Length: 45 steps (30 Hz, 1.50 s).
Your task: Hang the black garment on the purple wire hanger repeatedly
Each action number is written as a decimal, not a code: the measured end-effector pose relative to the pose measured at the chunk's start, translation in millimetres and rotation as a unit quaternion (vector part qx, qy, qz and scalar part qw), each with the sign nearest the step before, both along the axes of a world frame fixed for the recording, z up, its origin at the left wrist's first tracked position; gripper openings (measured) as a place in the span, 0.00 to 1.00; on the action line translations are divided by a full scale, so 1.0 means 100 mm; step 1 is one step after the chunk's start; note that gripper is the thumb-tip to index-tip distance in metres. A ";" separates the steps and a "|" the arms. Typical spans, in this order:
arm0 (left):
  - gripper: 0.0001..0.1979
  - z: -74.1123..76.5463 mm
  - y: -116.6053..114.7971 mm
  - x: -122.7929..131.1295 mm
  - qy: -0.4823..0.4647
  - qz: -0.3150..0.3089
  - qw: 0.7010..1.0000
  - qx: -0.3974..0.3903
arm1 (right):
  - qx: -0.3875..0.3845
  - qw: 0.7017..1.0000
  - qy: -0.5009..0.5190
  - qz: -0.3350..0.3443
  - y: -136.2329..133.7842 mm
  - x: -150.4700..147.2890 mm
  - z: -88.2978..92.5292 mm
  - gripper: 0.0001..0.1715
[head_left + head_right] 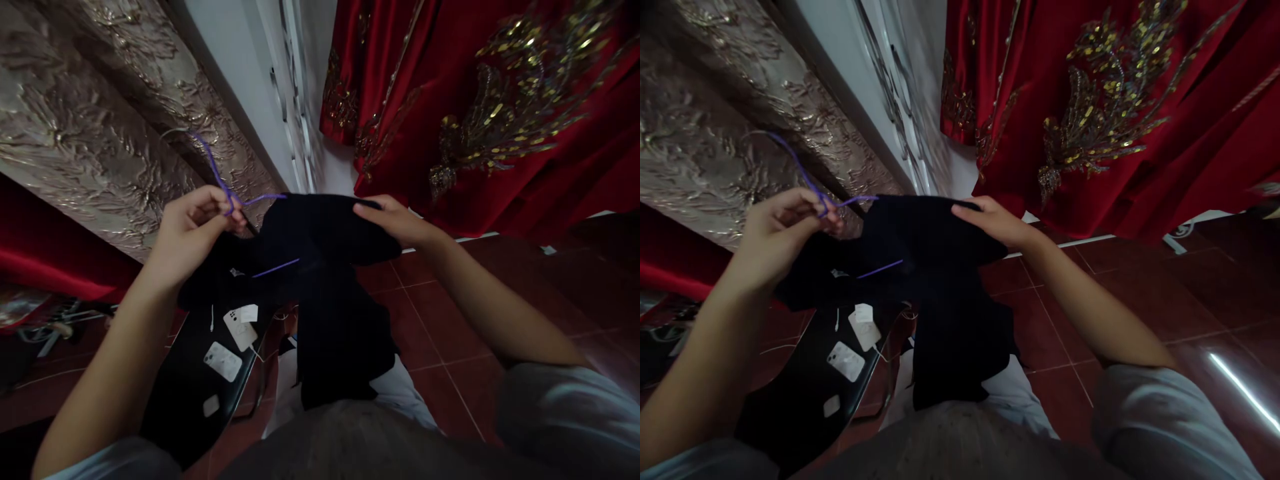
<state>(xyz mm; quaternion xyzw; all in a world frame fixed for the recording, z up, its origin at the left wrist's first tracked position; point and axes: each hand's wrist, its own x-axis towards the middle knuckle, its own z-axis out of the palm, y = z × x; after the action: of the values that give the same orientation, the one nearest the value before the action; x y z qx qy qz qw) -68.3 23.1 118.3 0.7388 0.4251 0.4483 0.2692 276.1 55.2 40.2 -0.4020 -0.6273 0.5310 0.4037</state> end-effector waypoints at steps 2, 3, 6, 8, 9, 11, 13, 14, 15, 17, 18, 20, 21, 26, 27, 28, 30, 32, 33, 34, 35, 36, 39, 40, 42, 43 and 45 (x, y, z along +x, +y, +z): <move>0.12 -0.03 0.10 0.10 -0.020 0.039 0.996 0.073 | -0.006 0.990 0.096 -0.104 -0.03 0.07 0.04 0.22; 0.15 -0.06 0.12 0.15 -0.017 0.066 0.990 0.125 | 0.000 0.979 0.134 -0.155 -0.02 0.13 0.05 0.22; 0.19 -0.15 0.09 0.25 0.063 0.148 0.937 0.311 | 0.043 0.935 0.213 -0.279 0.06 0.33 0.07 0.20; 0.19 -0.24 0.02 0.28 0.152 0.146 0.899 0.384 | 0.096 0.907 0.247 -0.328 0.11 0.46 0.06 0.19; 0.20 -0.28 -0.01 0.29 0.195 0.126 0.891 0.390 | 0.122 0.894 0.259 -0.343 0.14 0.51 0.05 0.19; 0.24 -0.38 -0.05 0.33 0.268 0.075 0.889 0.363 | 0.155 0.874 0.273 -0.371 0.20 0.57 0.06 0.19; 0.27 -0.46 -0.05 0.39 0.322 0.044 0.887 0.329 | 0.168 0.861 0.270 -0.397 0.25 0.55 0.11 0.18; 0.28 -0.49 -0.04 0.43 0.342 0.036 0.885 0.314 | 0.174 0.857 0.263 -0.407 0.27 0.52 0.15 0.17; 0.29 -0.50 -0.03 0.47 0.358 0.034 0.884 0.298 | 0.178 0.860 0.253 -0.407 0.29 0.47 0.20 0.16; 0.32 -0.53 0.00 0.55 0.380 0.036 0.889 0.254 | 0.178 0.879 0.225 -0.380 0.30 0.36 0.30 0.15; 0.33 -0.54 0.02 0.59 0.390 0.043 0.891 0.227 | 0.176 0.892 0.210 -0.361 0.30 0.31 0.35 0.15; 0.34 -0.57 0.05 0.64 0.411 0.070 0.891 0.177 | 0.177 0.911 0.184 -0.325 0.26 0.25 0.42 0.14; 0.33 -0.60 0.06 0.65 0.419 0.089 0.890 0.157 | 0.180 0.916 0.177 -0.312 0.23 0.25 0.44 0.14; 0.16 -0.83 -0.05 0.63 0.367 0.120 0.916 0.111 | 0.146 0.941 0.159 -0.262 0.09 0.50 0.30 0.16; 0.12 -0.88 -0.10 0.64 0.338 0.104 0.929 0.111 | 0.137 0.944 0.148 -0.260 0.09 0.56 0.24 0.17; 0.10 -0.94 -0.16 0.65 0.302 0.087 0.942 0.117 | 0.137 0.946 0.130 -0.264 0.10 0.60 0.17 0.17; 0.15 -1.06 -0.27 0.71 0.223 0.063 0.962 0.142 | 0.184 0.928 0.081 -0.314 0.10 0.59 0.03 0.18; 0.20 -1.16 -0.36 0.81 0.141 0.061 0.974 0.168 | 0.282 0.866 0.029 -0.412 0.03 0.43 -0.13 0.19; 0.20 -1.20 -0.40 0.87 0.103 0.068 0.977 0.175 | 0.334 0.817 0.016 -0.470 -0.04 0.30 -0.21 0.22; 0.20 -1.24 -0.42 0.93 0.067 0.081 0.979 0.177 | 0.362 0.778 0.001 -0.514 -0.13 0.13 -0.30 0.26; 0.19 -1.27 -0.45 1.00 0.034 0.093 0.980 0.173 | 0.372 0.743 0.020 -0.556 -0.25 -0.05 -0.39 0.23; 0.17 -1.30 -0.47 1.07 0.003 0.104 0.981 0.166 | 0.351 0.740 0.040 -0.573 -0.38 -0.25 -0.48 0.19; 0.10 -1.37 -0.55 1.27 -0.079 0.114 0.982 0.130 | 0.146 0.898 0.088 -0.407 -0.72 -0.78 -0.75 0.16; 0.08 -1.40 -0.58 1.33 -0.103 0.115 0.981 0.116 | 0.071 0.937 0.110 -0.325 -0.79 -0.90 -0.83 0.19; 0.08 -1.45 -0.66 1.40 -0.140 0.127 0.977 0.094 | -0.022 0.965 0.140 -0.220 -0.88 -1.03 -0.95 0.21; 0.07 -1.47 -0.69 1.42 -0.153 0.136 0.975 0.086 | -0.036 0.966 0.150 -0.207 -0.89 -1.05 -0.98 0.21; 0.07 -1.49 -0.75 1.41 -0.168 0.147 0.972 0.074 | -0.036 0.963 0.169 -0.205 -0.90 -1.02 -1.00 0.23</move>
<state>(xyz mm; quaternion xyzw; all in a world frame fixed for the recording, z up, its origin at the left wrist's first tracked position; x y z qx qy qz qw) 73.1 -52.2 -30.4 0.5998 0.4436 0.6311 0.2125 173.7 -35.0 -59.6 -0.4409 -0.4345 0.5194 0.5891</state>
